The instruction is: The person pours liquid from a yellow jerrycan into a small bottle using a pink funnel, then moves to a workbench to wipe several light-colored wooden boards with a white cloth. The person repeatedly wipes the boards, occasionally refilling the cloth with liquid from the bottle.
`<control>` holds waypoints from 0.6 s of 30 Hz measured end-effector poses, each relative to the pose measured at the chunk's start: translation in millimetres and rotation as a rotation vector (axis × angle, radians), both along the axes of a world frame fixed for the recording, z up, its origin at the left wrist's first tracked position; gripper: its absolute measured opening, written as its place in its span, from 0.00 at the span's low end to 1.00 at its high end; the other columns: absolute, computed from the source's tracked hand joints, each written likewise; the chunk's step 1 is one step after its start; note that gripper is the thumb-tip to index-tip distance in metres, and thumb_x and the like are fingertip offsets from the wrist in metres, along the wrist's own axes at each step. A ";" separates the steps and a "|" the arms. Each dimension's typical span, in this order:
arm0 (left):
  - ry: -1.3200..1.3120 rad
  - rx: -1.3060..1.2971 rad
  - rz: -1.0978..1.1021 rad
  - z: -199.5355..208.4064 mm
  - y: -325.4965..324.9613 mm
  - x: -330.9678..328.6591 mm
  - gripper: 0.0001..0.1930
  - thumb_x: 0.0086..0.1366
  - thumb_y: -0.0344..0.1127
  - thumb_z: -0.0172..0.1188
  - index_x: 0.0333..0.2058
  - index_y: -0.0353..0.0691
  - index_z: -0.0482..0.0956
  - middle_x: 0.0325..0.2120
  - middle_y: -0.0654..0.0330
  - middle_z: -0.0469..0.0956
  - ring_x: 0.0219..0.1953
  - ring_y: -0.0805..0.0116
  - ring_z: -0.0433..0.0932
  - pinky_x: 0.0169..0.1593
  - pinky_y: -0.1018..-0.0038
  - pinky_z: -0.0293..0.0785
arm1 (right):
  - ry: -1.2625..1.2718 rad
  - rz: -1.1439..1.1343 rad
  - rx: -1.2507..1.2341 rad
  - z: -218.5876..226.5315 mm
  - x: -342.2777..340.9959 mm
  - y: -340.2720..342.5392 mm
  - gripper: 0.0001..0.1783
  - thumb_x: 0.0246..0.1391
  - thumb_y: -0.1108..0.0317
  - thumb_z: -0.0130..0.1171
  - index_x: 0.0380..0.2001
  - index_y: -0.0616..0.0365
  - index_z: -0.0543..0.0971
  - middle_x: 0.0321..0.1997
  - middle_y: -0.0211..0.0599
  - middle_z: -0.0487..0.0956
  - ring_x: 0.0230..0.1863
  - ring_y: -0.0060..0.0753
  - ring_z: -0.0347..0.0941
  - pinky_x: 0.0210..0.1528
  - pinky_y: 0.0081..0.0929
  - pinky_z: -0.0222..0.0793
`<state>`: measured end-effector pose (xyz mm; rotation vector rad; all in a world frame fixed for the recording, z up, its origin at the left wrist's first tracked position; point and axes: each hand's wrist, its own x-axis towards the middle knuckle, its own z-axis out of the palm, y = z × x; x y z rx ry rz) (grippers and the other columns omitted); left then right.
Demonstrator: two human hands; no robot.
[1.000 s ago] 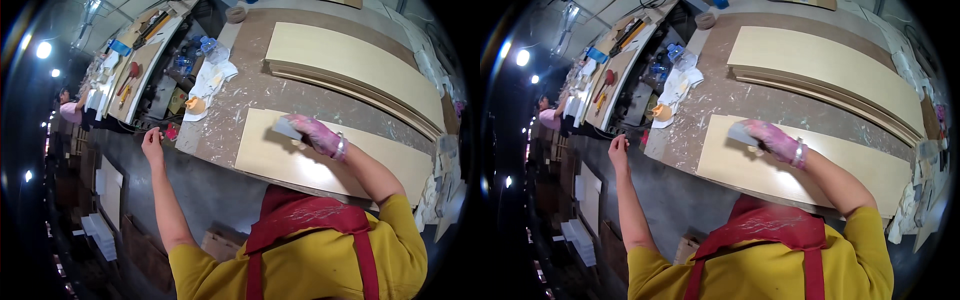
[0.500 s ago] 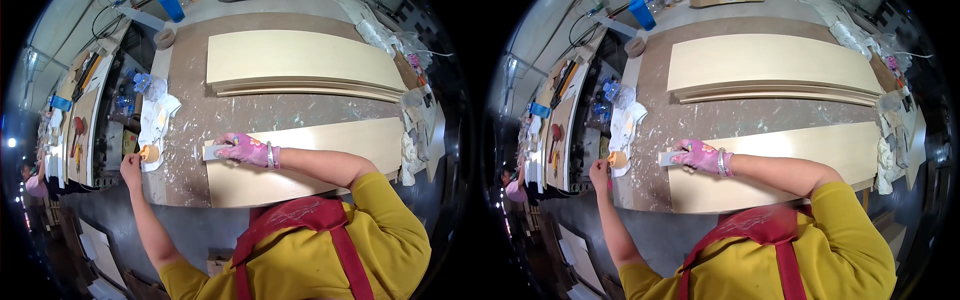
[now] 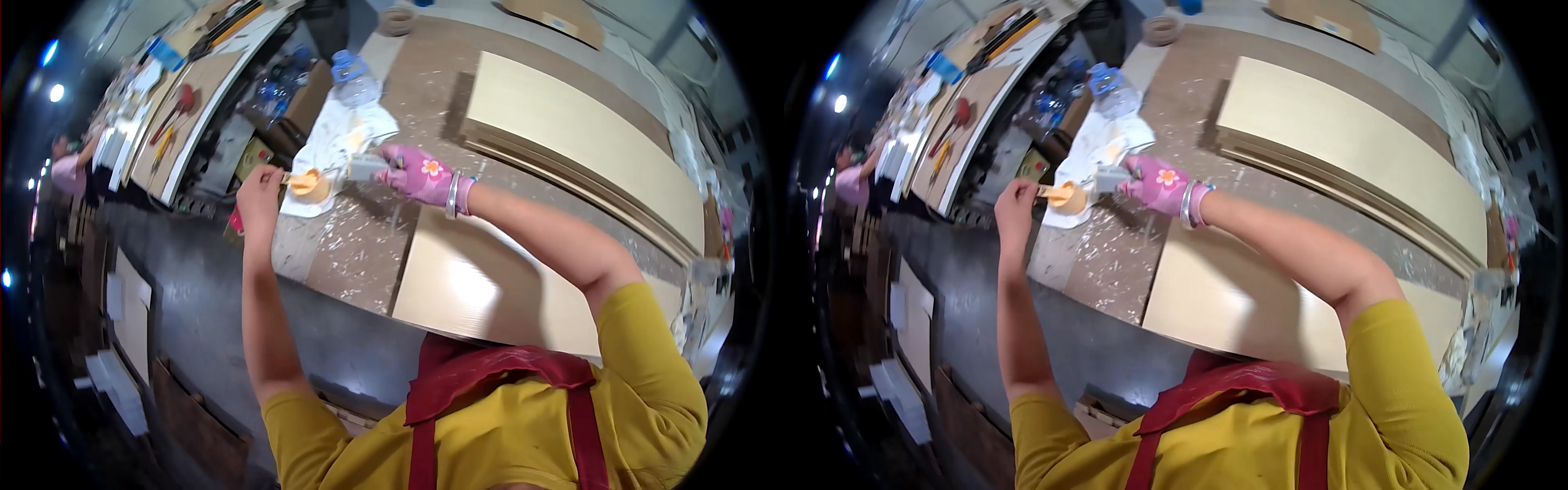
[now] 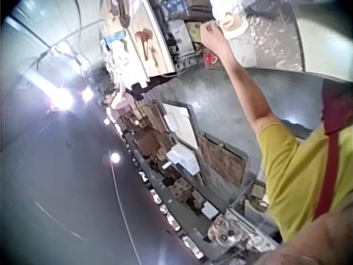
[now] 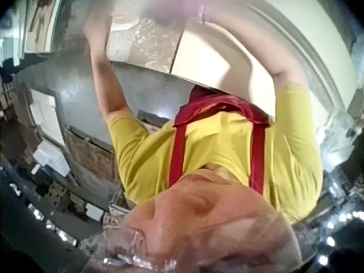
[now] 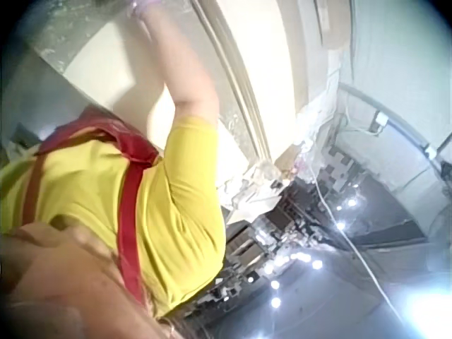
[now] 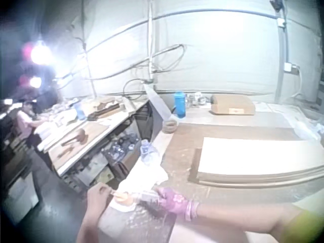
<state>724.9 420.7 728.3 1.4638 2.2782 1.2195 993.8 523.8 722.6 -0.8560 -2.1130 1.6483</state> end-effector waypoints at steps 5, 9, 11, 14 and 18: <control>-0.136 0.026 0.059 3.4 -2.2 -25.3 0.10 0.58 0.34 0.61 0.33 0.32 0.78 0.22 0.57 0.79 0.25 0.73 0.77 0.32 0.77 0.71 | -0.090 -0.005 0.394 16.0 -56.0 -2.4 0.18 0.52 0.61 0.59 0.44 0.57 0.73 0.41 0.49 0.78 0.44 0.51 0.74 0.45 0.39 0.68; -0.162 0.045 0.083 9.6 -2.2 -25.3 0.10 0.59 0.34 0.60 0.33 0.32 0.79 0.22 0.58 0.79 0.25 0.75 0.76 0.31 0.78 0.71 | -0.050 0.035 0.599 7.7 -78.8 -3.5 0.18 0.52 0.61 0.58 0.45 0.55 0.72 0.41 0.48 0.77 0.43 0.50 0.74 0.45 0.39 0.67; -0.187 0.084 0.095 10.4 -5.0 -25.1 0.10 0.59 0.34 0.60 0.33 0.32 0.79 0.22 0.59 0.79 0.24 0.75 0.76 0.31 0.78 0.71 | -0.034 0.036 0.602 9.0 -85.4 -8.6 0.17 0.52 0.61 0.58 0.44 0.56 0.73 0.41 0.47 0.76 0.43 0.50 0.74 0.45 0.39 0.67; -0.186 0.114 0.104 16.1 -5.9 -16.4 0.09 0.59 0.33 0.60 0.32 0.32 0.79 0.22 0.58 0.79 0.24 0.75 0.76 0.31 0.78 0.70 | -0.028 0.053 0.644 6.2 -91.7 -10.9 0.18 0.52 0.63 0.58 0.45 0.58 0.72 0.41 0.48 0.76 0.42 0.50 0.74 0.44 0.37 0.68; -0.107 0.075 0.100 24.1 -9.2 1.4 0.08 0.59 0.34 0.59 0.32 0.33 0.79 0.23 0.55 0.79 0.25 0.69 0.77 0.33 0.75 0.71 | -0.041 -0.013 0.672 5.0 -98.0 -4.3 0.17 0.51 0.62 0.59 0.42 0.60 0.73 0.40 0.49 0.75 0.41 0.50 0.74 0.43 0.36 0.68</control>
